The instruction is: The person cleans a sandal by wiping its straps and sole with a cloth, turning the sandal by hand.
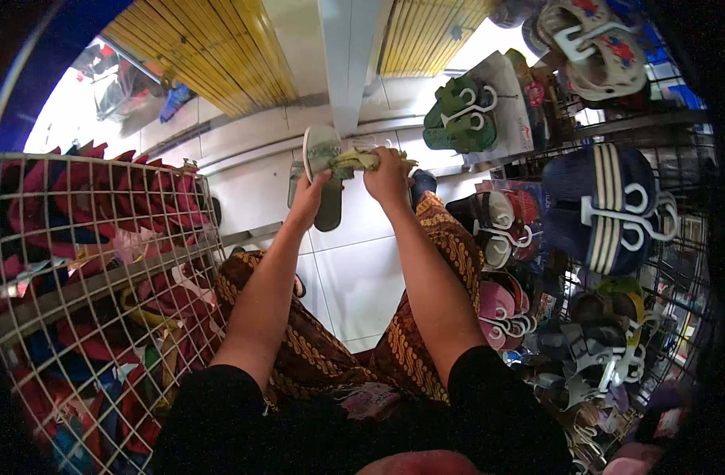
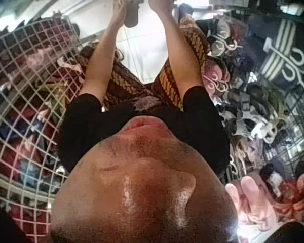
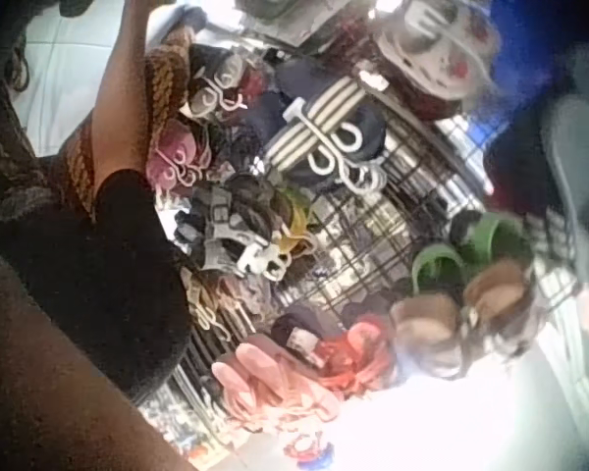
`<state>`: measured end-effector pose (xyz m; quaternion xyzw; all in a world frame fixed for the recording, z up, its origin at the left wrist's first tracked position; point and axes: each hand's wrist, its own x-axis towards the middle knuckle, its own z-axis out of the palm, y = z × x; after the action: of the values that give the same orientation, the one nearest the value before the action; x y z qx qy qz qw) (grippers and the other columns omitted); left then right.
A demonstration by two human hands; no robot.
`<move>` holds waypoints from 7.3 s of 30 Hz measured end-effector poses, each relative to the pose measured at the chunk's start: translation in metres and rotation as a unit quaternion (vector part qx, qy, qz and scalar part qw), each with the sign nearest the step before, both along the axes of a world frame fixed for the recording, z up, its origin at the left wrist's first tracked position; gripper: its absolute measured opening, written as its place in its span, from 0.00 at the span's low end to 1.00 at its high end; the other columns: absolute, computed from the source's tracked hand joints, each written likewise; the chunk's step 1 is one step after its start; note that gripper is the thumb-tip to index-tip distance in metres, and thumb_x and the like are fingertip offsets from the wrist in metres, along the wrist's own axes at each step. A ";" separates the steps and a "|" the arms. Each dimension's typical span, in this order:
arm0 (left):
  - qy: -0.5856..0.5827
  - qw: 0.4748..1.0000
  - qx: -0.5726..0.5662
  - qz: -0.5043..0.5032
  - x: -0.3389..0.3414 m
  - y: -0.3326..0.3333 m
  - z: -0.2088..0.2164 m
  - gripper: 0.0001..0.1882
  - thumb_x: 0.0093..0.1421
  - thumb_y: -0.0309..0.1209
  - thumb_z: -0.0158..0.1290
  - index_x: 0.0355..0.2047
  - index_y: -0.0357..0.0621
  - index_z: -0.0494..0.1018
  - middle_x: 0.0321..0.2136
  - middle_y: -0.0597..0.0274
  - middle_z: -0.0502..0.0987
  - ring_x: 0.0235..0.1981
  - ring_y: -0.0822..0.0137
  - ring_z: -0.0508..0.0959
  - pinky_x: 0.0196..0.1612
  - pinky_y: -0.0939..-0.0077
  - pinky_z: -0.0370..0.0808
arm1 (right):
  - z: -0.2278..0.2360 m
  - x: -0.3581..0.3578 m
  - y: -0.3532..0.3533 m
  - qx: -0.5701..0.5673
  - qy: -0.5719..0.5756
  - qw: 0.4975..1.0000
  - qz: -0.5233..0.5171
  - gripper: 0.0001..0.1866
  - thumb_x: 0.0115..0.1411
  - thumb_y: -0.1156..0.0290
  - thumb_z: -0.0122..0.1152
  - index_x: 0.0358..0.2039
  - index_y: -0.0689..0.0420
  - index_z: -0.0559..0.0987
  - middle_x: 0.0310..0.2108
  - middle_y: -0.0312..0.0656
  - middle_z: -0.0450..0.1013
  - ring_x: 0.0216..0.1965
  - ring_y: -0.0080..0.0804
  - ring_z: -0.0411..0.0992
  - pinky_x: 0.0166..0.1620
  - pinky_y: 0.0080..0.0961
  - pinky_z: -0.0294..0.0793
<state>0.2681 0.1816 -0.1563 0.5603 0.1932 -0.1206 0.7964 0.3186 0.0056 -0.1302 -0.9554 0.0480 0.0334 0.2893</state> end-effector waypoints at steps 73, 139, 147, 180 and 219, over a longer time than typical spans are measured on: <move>-0.072 0.770 0.236 -0.589 -0.315 -0.152 0.182 0.26 0.60 0.48 0.61 0.45 0.36 0.77 0.32 0.54 0.82 0.29 0.64 0.83 0.34 0.68 0.80 | 0.205 -0.490 -0.246 0.021 -0.022 0.990 0.140 0.32 0.62 0.57 0.59 0.66 0.46 0.67 0.60 0.63 0.64 0.59 0.63 0.66 0.60 0.48 0.68; -0.052 0.756 0.277 -0.591 -0.313 -0.159 0.192 0.26 0.58 0.47 0.61 0.46 0.37 0.76 0.33 0.56 0.82 0.31 0.65 0.81 0.37 0.70 0.78 | 0.181 -0.443 -0.234 -0.018 -0.047 0.994 0.099 0.34 0.65 0.50 0.55 0.70 0.40 0.61 0.58 0.74 0.61 0.60 0.73 0.62 0.61 0.56 0.65; -0.061 0.753 0.298 -0.583 -0.314 -0.153 0.191 0.29 0.58 0.50 0.61 0.47 0.36 0.76 0.33 0.56 0.82 0.31 0.65 0.81 0.37 0.71 0.78 | 0.206 -0.459 -0.264 0.023 0.054 0.978 0.200 0.33 0.63 0.51 0.60 0.68 0.37 0.65 0.53 0.69 0.67 0.57 0.66 0.66 0.60 0.44 0.67; -0.027 0.753 0.271 -0.600 -0.312 -0.156 0.194 0.28 0.59 0.47 0.59 0.50 0.36 0.74 0.34 0.57 0.82 0.31 0.67 0.81 0.36 0.71 0.79 | 0.185 -0.439 -0.230 0.008 -0.024 0.995 0.100 0.32 0.64 0.46 0.55 0.68 0.35 0.64 0.50 0.70 0.70 0.52 0.69 0.70 0.57 0.54 0.69; -0.375 0.629 0.569 -0.375 -0.315 -0.164 0.210 0.16 0.54 0.44 0.57 0.35 0.44 0.78 0.27 0.48 0.79 0.32 0.49 0.81 0.37 0.58 0.76 | 0.219 -0.495 -0.259 0.005 0.127 0.979 0.162 0.45 0.58 0.48 0.66 0.71 0.45 0.57 0.53 0.69 0.68 0.57 0.66 0.68 0.58 0.47 0.69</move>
<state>-0.0466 0.0178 0.0537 0.9230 -0.3183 -0.0548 0.2093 -0.1759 -0.2532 0.0892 -0.9370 -0.0713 0.2011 0.2768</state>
